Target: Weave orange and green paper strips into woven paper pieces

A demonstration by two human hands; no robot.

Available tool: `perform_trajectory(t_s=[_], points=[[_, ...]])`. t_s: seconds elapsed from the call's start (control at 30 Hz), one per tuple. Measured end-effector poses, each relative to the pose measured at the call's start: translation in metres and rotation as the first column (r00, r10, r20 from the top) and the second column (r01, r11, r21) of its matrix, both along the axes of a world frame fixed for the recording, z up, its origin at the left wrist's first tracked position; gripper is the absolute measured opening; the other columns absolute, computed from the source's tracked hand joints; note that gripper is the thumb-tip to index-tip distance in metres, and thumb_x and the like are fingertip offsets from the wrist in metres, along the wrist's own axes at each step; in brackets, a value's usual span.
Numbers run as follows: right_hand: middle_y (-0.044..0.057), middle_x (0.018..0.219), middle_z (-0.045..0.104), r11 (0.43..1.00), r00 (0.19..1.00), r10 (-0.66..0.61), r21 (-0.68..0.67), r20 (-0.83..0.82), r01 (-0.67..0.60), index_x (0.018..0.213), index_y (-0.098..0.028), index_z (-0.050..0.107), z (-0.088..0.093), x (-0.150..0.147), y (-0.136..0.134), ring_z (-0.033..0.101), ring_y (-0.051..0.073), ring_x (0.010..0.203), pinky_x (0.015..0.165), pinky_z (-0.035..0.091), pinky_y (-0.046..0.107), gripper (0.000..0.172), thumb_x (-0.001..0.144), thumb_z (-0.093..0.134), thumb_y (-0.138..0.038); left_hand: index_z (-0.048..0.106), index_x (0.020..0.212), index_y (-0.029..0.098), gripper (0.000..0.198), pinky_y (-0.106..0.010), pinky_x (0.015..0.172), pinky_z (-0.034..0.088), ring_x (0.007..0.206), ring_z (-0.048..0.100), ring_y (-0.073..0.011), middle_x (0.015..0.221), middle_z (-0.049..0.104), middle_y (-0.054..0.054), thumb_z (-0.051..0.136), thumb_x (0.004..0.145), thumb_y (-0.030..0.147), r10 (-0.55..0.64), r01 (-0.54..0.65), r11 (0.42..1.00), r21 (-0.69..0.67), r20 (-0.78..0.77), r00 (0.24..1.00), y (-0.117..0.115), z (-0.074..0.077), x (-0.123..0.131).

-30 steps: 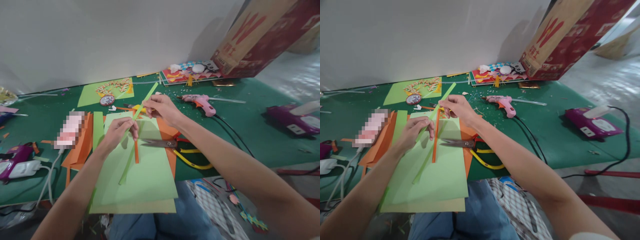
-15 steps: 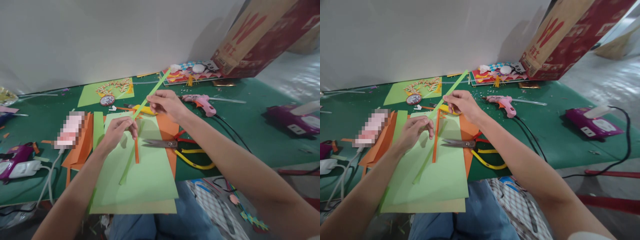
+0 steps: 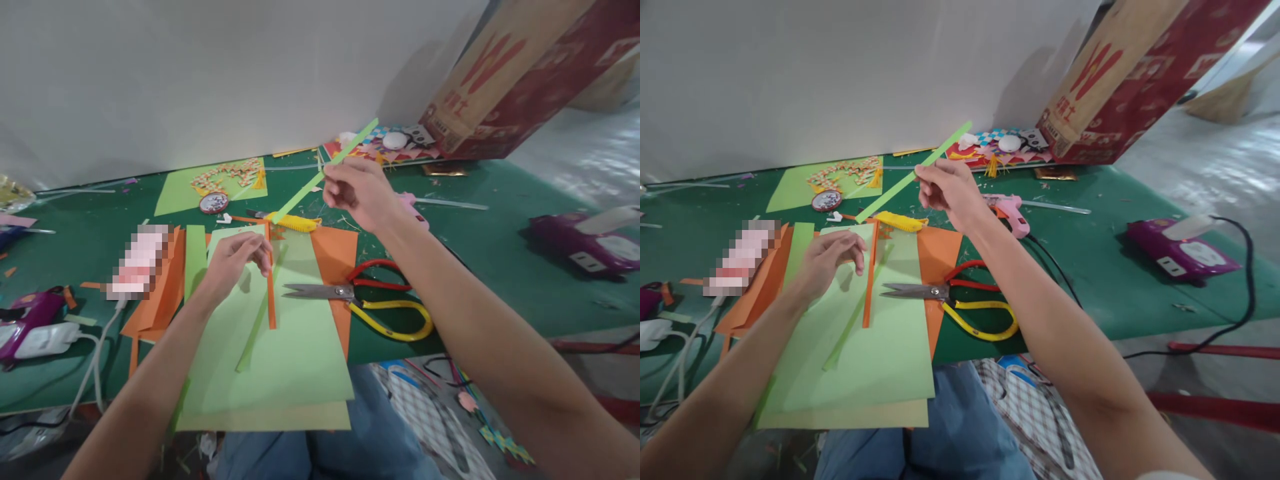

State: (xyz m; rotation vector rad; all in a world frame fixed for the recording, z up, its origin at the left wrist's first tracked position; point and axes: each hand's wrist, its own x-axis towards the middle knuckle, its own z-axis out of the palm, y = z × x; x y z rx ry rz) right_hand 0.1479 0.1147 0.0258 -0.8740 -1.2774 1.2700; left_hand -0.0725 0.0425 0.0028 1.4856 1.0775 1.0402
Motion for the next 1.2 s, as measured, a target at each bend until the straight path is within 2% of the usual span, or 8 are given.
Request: perform_trajectory(t_s=[0.3,0.37,0.4,0.5,0.6,0.67,0.9,1.2], points=[[-0.004,0.051,0.042,0.998,0.997,0.059,-0.008,0.045,-0.059,0.055,-0.02,0.036,-0.003,-0.006,-0.003,0.048,0.006,0.043,0.036,0.023,0.021,0.039,0.079,0.067,-0.024,0.056,0.054,0.017,0.033,-0.02,0.042,0.041,0.037,0.046,-0.0067,0.041,0.051,0.004,0.056,0.083,0.031,0.413,-0.412,0.9,0.143,0.027,0.91,0.009,-0.004,-0.005],[-0.004,0.049,0.043,0.998,0.997,0.064,-0.008,0.049,-0.064,0.054,-0.02,0.036,-0.004,-0.007,-0.004,0.048,0.006,0.043,0.035,0.023,0.021,0.039,0.08,0.065,-0.021,0.061,0.067,0.018,0.019,-0.019,0.047,0.043,0.048,0.055,-0.0079,0.058,0.061,0.001,0.063,0.08,0.031,0.458,-0.463,0.861,0.21,0.076,0.886,0.012,-0.006,-0.008],[-0.004,0.049,0.043,0.998,0.996,0.067,-0.008,0.05,-0.067,0.054,-0.02,0.036,-0.004,-0.008,-0.004,0.048,0.006,0.043,0.036,0.024,0.021,0.039,0.08,0.064,-0.02,0.064,0.08,0.02,0.013,-0.019,0.053,0.047,0.062,0.061,-0.0101,0.076,0.068,-0.001,0.07,0.074,0.03,0.448,-0.458,0.856,0.239,0.101,0.889,0.013,-0.007,-0.009],[-0.005,0.048,0.044,0.998,0.996,0.068,0.0,0.059,-0.068,0.052,-0.02,0.037,-0.006,-0.009,-0.004,0.049,0.006,0.042,0.036,0.026,0.02,0.039,0.08,0.063,-0.018,0.06,0.111,0.028,0.054,-0.026,0.075,0.052,0.101,0.063,-0.0192,0.123,0.061,-0.005,0.081,0.061,0.03,0.347,-0.369,0.889,0.27,0.129,0.929,0.014,-0.007,-0.008],[-0.004,0.047,0.045,0.998,0.995,0.053,0.02,0.081,-0.054,0.051,-0.018,0.04,-0.007,-0.011,-0.005,0.05,0.006,0.041,0.035,0.027,0.019,0.037,0.08,0.062,-0.015,0.069,0.092,0.021,0.032,-0.033,0.083,0.051,0.1,0.064,-0.0221,0.107,0.069,-0.007,0.065,0.076,0.049,0.252,-0.252,0.941,0.226,0.032,0.967,0.01,-0.006,-0.004],[-0.004,0.046,0.047,0.998,0.993,0.041,0.037,0.111,-0.045,0.051,-0.018,0.043,-0.008,-0.013,-0.005,0.049,0.005,0.04,0.035,0.027,0.018,0.035,0.079,0.063,-0.015,0.07,0.076,0.019,0.042,-0.034,0.085,0.05,0.097,0.064,-0.022,0.094,0.072,-0.008,0.051,0.084,0.055,0.207,-0.193,0.96,0.203,-0.048,0.977,0.006,-0.006,-0.002],[-0.004,0.042,0.052,0.995,0.976,0.049,0.078,0.212,-0.067,0.055,-0.016,0.05,-0.01,-0.018,-0.008,0.04,0.003,0.034,0.036,0.026,0.019,0.028,0.08,0.062,-0.016,0.068,0.068,0.019,0.027,-0.027,0.067,0.048,0.078,0.062,-0.0176,0.084,0.072,-0.005,0.063,0.076,0.043,0.193,-0.142,0.97,0.196,-0.276,0.942,0.0,-0.003,0.001],[-0.004,0.047,0.056,0.923,0.854,0.34,0.037,0.394,-0.384,0.066,-0.013,0.06,-0.018,-0.028,-0.018,0.044,0.005,0.042,0.043,0.03,0.021,0.017,0.074,0.068,-0.026,0.064,0.069,0.018,0.022,-0.027,0.068,0.044,0.074,0.059,-0.0159,0.076,0.068,-0.004,0.057,0.08,0.035,0.137,-0.056,0.965,0.257,-0.307,0.942,0.002,-0.005,0.0]])
